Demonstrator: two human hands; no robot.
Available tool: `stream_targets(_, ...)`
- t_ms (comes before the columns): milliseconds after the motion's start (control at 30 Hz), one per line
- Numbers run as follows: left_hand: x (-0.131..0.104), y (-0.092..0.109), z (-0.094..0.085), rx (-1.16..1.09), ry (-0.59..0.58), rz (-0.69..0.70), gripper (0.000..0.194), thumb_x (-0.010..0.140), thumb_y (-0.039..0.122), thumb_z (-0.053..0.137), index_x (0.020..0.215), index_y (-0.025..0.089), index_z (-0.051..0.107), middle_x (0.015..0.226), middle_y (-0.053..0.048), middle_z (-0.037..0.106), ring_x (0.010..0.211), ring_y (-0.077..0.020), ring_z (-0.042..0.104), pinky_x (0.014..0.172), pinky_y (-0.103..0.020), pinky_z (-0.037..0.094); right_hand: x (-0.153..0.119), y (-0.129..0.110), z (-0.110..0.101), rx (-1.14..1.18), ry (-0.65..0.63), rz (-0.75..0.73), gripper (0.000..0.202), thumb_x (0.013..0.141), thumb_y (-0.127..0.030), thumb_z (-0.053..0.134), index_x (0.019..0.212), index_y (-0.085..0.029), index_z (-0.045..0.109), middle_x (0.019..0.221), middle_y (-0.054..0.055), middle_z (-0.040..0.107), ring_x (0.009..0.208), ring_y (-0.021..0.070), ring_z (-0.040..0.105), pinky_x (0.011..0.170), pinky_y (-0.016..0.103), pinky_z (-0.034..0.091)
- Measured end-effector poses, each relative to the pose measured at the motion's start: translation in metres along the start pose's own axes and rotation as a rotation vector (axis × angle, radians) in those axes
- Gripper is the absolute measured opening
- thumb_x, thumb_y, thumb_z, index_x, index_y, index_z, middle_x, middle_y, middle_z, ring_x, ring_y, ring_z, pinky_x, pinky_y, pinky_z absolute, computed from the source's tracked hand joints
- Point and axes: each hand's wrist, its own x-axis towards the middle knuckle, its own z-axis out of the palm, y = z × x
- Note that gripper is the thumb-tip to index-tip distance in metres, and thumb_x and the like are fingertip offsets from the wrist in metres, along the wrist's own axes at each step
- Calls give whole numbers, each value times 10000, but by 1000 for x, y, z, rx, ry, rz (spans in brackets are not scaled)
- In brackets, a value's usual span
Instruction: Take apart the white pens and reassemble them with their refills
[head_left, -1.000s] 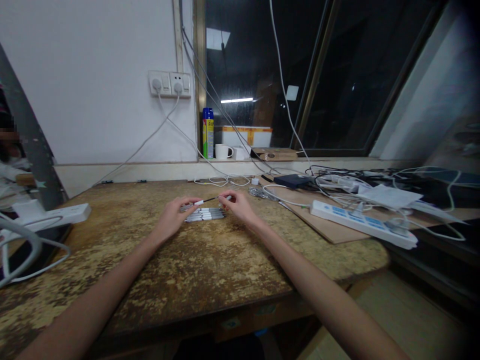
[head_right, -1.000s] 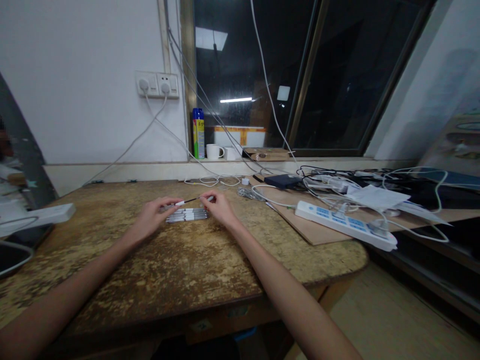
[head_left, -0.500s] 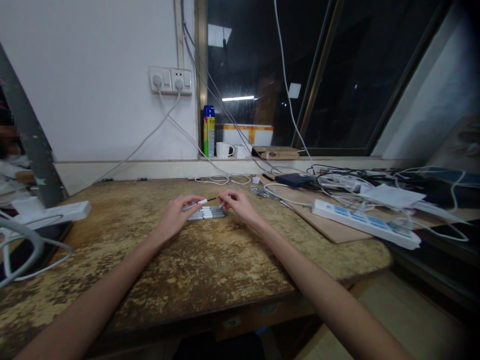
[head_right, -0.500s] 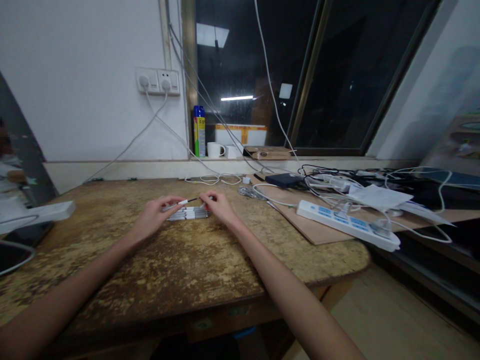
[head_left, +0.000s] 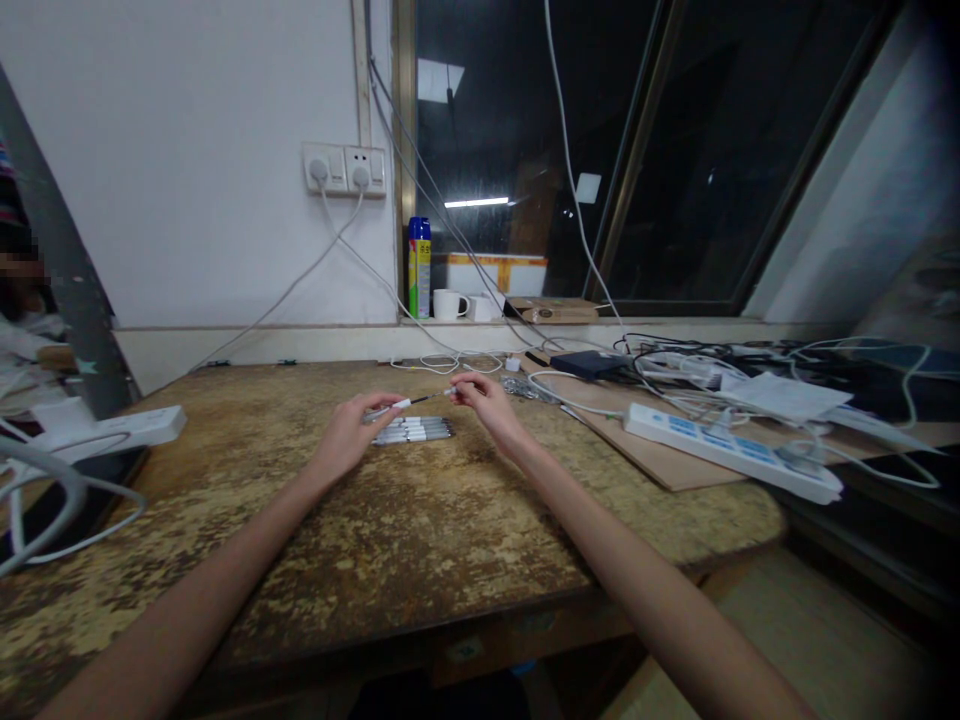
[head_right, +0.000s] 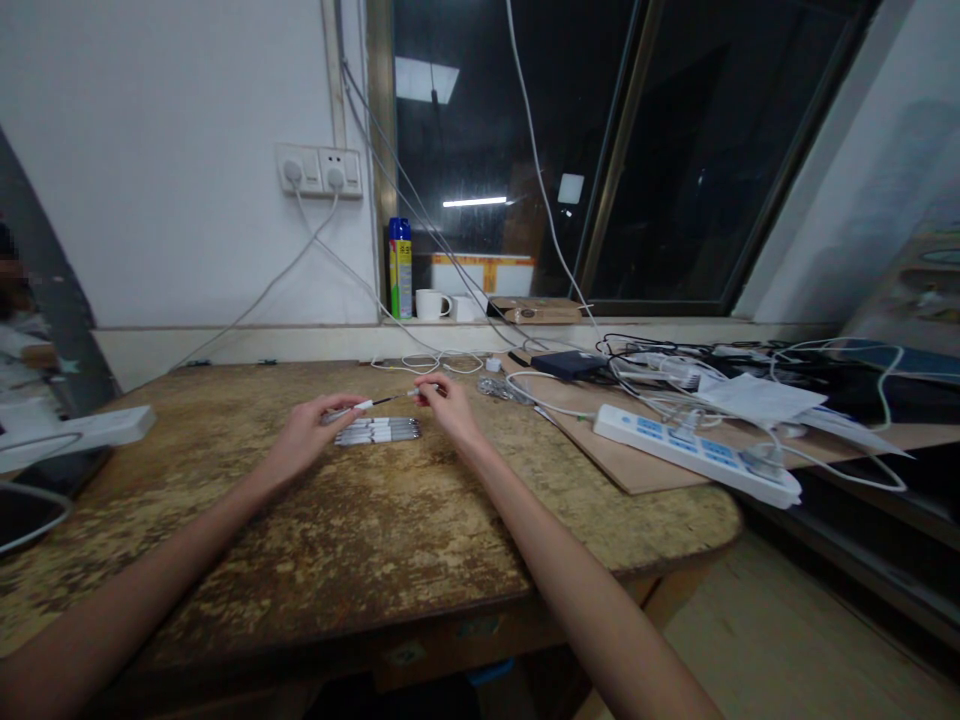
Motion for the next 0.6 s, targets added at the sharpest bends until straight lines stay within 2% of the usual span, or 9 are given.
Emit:
stream_targets(233,-1,4,0,3,-34,10,325,952,461,574,1138,261,750,1181,-42,750,1103,-267,668,1001,-383,475,1,4,1,26,-21,-1,217,776,-364,677,894,-182,687,849,38,672,769,165,644,825,324,534)
stream_targets(600,0,2,0,11,-12,7,337,955,473,564,1135,257,750,1178,-47,751,1090,-274,673,1010,-400,476,2,5,-1,-26,-15,-19,265,769,-416,714,899,-187,690,901,60,699,800,182,657,827,336,546)
